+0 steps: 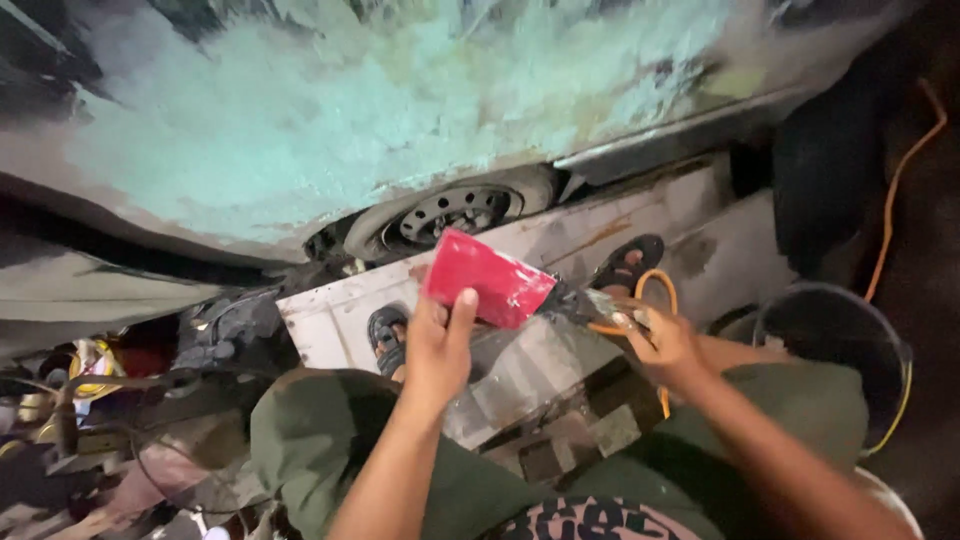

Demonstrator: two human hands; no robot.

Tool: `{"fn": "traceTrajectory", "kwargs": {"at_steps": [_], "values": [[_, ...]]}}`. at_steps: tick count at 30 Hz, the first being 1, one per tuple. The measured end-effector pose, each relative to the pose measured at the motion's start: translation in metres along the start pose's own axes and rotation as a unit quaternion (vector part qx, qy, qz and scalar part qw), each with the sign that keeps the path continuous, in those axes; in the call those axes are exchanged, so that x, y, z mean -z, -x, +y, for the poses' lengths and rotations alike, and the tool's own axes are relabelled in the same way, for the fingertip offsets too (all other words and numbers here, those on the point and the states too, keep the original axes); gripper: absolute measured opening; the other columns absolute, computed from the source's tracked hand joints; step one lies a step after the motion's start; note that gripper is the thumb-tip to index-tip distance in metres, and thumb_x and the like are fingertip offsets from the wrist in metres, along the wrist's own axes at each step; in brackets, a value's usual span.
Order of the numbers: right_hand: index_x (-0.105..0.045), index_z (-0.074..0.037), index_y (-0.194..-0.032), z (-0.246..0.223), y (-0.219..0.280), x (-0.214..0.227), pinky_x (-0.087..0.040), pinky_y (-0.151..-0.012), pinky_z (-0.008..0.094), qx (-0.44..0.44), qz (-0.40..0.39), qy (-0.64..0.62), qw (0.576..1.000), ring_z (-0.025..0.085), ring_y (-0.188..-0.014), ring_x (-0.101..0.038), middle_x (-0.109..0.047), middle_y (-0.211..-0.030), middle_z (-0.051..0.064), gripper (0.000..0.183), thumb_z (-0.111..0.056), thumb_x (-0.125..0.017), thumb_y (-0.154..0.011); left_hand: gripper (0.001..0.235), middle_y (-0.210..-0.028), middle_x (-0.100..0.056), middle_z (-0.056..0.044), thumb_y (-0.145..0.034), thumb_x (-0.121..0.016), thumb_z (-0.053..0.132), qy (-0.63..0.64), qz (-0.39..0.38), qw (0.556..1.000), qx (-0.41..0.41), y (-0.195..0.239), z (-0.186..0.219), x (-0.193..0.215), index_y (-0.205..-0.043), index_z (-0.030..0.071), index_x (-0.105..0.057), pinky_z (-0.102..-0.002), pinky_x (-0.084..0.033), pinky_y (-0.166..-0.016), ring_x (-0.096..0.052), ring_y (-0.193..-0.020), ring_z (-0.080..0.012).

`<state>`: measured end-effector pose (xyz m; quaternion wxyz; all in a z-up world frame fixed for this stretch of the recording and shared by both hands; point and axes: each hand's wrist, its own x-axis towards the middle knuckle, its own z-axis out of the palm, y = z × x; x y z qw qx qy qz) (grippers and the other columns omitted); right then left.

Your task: The person applies a light-colored body filler to the side of a vehicle using a red plastic spreader and a metal scraper. They repeatedly spread the filler over a damaged area and scrape the tools to remove excess material.

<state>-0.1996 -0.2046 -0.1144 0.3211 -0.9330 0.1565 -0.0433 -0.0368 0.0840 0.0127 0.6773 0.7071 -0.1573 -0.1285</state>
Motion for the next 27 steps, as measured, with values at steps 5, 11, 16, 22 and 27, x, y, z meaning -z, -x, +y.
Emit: {"fn": "traceTrajectory", "kwargs": {"at_steps": [5, 11, 16, 22, 27], "values": [[-0.068, -0.002, -0.099, -0.105, -0.009, 0.009, -0.053, -0.050, 0.031, -0.199, 0.181, -0.491, 0.828, 0.012, -0.056, -0.058, -0.060, -0.064, 0.003, 0.013, -0.011, -0.077, -0.096, 0.030, -0.080, -0.075, -0.023, -0.099, -0.067, 0.028, -0.223, 0.057, 0.954, -0.190, 0.007, -0.018, -0.023, -0.103, -0.002, -0.073, -0.040, -0.059, -0.062, -0.074, -0.076, -0.0419], [-0.065, -0.002, -0.096, -0.165, -0.011, 0.026, -0.057, -0.053, 0.031, -0.186, 0.196, -0.565, 0.779, 0.008, -0.063, -0.058, -0.054, -0.069, -0.001, 0.012, -0.007, -0.075, -0.096, 0.023, -0.097, -0.076, -0.018, -0.095, -0.065, 0.004, -0.320, 0.010, 0.882, -0.346, 0.012, -0.032, -0.049, -0.117, 0.004, -0.072, -0.040, -0.061, -0.073, -0.075, -0.085, -0.0352], [-0.066, 0.003, -0.100, -0.159, -0.016, 0.031, -0.061, -0.058, 0.036, -0.177, 0.174, -0.546, 0.800, 0.011, -0.068, -0.055, -0.057, -0.080, 0.001, 0.015, -0.007, -0.075, -0.095, 0.034, -0.097, -0.073, -0.015, -0.095, -0.064, 0.011, -0.435, 0.005, 0.827, -0.355, 0.008, -0.074, -0.053, -0.128, 0.007, -0.066, -0.035, -0.061, -0.080, -0.073, -0.090, -0.0296], [-0.069, 0.001, -0.108, -0.148, -0.013, 0.063, -0.058, -0.061, 0.029, -0.084, 0.196, -0.448, 0.868, 0.008, -0.074, -0.056, -0.057, -0.083, 0.001, 0.014, -0.007, -0.072, -0.097, 0.038, -0.090, -0.073, -0.028, -0.099, -0.057, 0.017, -0.383, -0.083, 0.911, -0.130, 0.009, -0.070, -0.046, -0.131, -0.003, -0.059, -0.048, -0.061, -0.075, -0.074, -0.086, -0.0405], [-0.072, -0.001, -0.111, -0.143, -0.015, 0.080, -0.059, -0.073, 0.039, 0.102, 0.174, -0.297, 0.933, 0.020, -0.092, -0.061, -0.068, -0.101, 0.007, 0.022, -0.016, -0.058, -0.102, 0.036, -0.100, -0.073, -0.033, -0.105, -0.047, 0.017, -0.125, -0.134, 0.983, 0.034, 0.014, -0.063, -0.046, -0.129, -0.007, -0.059, -0.051, -0.060, -0.078, -0.073, -0.096, -0.0479]]}}
